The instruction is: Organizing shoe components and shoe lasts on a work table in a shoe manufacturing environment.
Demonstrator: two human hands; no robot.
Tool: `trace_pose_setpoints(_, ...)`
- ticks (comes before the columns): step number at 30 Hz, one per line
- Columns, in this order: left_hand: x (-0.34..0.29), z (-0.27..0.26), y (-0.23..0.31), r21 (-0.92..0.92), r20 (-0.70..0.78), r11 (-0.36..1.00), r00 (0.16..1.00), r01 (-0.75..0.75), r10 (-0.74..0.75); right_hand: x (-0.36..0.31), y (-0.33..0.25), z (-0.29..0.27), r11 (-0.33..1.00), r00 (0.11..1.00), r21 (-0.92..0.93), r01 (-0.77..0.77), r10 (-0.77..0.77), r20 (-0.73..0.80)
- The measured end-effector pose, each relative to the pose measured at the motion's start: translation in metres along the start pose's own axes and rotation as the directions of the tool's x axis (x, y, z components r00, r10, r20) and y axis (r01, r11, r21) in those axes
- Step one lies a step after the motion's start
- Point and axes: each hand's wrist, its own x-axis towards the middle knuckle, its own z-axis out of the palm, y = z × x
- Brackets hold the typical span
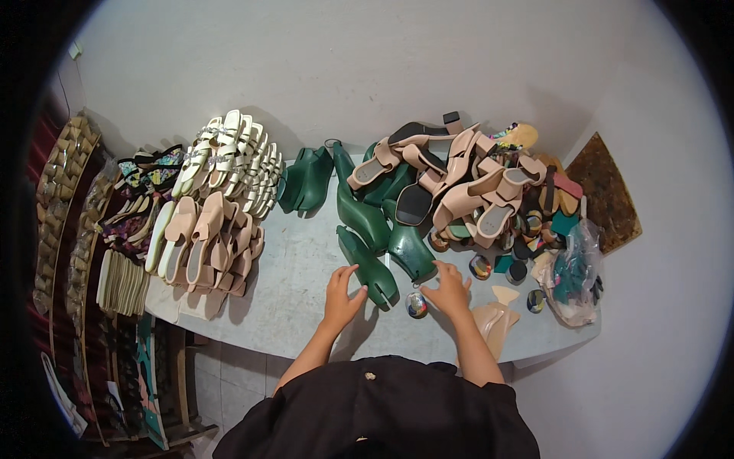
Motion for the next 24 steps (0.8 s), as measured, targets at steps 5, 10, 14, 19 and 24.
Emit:
trace_pose_setpoints(5,-0.021,0.029,-0.012,0.080,0.155,0.995,0.985,0.067,-0.078,-0.009,-0.008,0.040,0.998,0.998,-0.033,0.058,-0.057,0.016)
trace_pose_setpoints(10,-0.028,0.036,-0.013,0.049,0.148,0.995,0.984,0.087,-0.094,0.006,-0.002,0.054,0.993,0.975,-0.040,0.111,-0.117,-0.187)
trace_pose_setpoints(14,-0.026,0.028,-0.010,0.058,0.094,0.995,0.992,0.077,-0.082,0.050,-0.001,0.016,0.982,0.664,-0.175,0.070,-0.177,-0.727)
trace_pose_setpoints(19,-0.024,0.022,-0.007,0.041,0.032,0.996,0.997,0.075,-0.077,0.085,0.011,-0.040,0.988,0.623,0.088,-0.128,0.149,-0.768)
trace_pose_setpoints(24,-0.023,0.021,0.001,0.006,0.026,0.998,0.998,0.065,-0.065,0.094,0.040,-0.030,0.966,0.598,0.254,0.042,0.180,-0.781)
